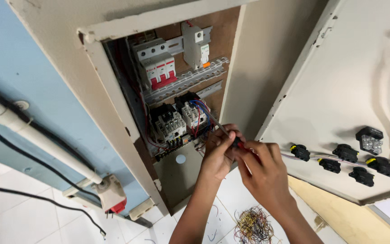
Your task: The person uses a screwdriver to connect and tighten wires to terminals on a wall-mounted electrical panel. They handle multiple colored wires, inserting them into terminal blocks and securing them with the screwdriver.
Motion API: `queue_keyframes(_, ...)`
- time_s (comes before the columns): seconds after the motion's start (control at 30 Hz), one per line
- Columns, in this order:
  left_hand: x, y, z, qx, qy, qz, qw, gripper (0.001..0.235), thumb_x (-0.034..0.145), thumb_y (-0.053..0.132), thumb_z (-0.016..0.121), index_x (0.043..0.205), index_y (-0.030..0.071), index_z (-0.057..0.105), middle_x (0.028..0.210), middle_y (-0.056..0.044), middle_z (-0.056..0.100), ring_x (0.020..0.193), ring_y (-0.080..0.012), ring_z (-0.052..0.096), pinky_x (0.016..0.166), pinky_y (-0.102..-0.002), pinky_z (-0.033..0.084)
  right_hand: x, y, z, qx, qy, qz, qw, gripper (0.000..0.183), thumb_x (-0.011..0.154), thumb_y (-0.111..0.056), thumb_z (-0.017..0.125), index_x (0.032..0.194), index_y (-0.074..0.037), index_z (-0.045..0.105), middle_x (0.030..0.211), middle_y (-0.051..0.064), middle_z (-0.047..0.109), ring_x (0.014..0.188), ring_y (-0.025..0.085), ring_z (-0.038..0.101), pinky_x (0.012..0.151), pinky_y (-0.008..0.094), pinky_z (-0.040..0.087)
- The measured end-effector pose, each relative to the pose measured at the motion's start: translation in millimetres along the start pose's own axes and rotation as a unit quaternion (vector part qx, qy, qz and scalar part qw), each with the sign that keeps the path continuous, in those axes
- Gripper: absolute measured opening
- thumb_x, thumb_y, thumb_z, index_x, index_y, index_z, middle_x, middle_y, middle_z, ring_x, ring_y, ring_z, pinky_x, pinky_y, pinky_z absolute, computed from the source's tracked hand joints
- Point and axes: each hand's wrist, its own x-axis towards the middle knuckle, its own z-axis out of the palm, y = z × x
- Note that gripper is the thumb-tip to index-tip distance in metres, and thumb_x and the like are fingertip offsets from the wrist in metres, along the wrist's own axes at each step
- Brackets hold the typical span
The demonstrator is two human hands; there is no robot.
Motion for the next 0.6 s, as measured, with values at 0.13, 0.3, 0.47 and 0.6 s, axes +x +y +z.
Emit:
queue_keyframes(0.13,-2,-4,-6,-0.112,0.004,-0.028,0.993,0.038,0.099,0.003,0.064,0.136,0.005,0.059,0.114,-0.014,0.074,0.114,-0.0269,0.068,0.094,-0.034,0.056,4,8,-11,0.236,-0.033,0.172,0.956,0.029,0.097,-0.019,0.063,0.121,-0.005,0.066,0.117,0.015,0.064,0.111,0.03,0.062,0.097,0.04,0.048)
queue_keyframes(0.3,-12,-3,10,-0.125,0.017,-0.014,0.992,0.034,0.104,0.012,0.051,0.136,0.007,0.061,0.083,-0.004,0.059,0.086,-0.0178,0.06,0.086,-0.033,0.056,32,53,3,0.363,-0.084,0.223,0.901,0.017,0.093,-0.007,0.064,0.106,-0.008,0.076,0.081,0.013,0.075,0.078,0.034,0.075,0.073,0.045,0.058)
queue_keyframes(0.47,-17,0,27,-0.239,-0.07,-0.047,0.967,0.031,0.111,0.039,0.049,0.109,0.016,0.07,0.05,0.007,0.037,0.044,-0.0041,0.035,0.052,-0.023,0.04,85,73,59,0.411,-0.032,0.183,0.892,0.02,0.087,0.011,0.065,0.103,0.003,0.075,0.079,0.017,0.068,0.073,0.025,0.07,0.062,0.037,0.059)
queue_keyframes(0.6,-57,-6,34,-0.2,-0.046,-0.074,0.976,0.033,0.113,0.04,0.046,0.105,0.015,0.067,0.049,0.006,0.035,0.044,-0.0069,0.036,0.053,-0.024,0.043,104,59,100,0.434,-0.104,0.191,0.874,0.026,0.084,0.001,0.069,0.11,0.005,0.073,0.091,0.026,0.071,0.078,0.036,0.075,0.061,0.045,0.06)
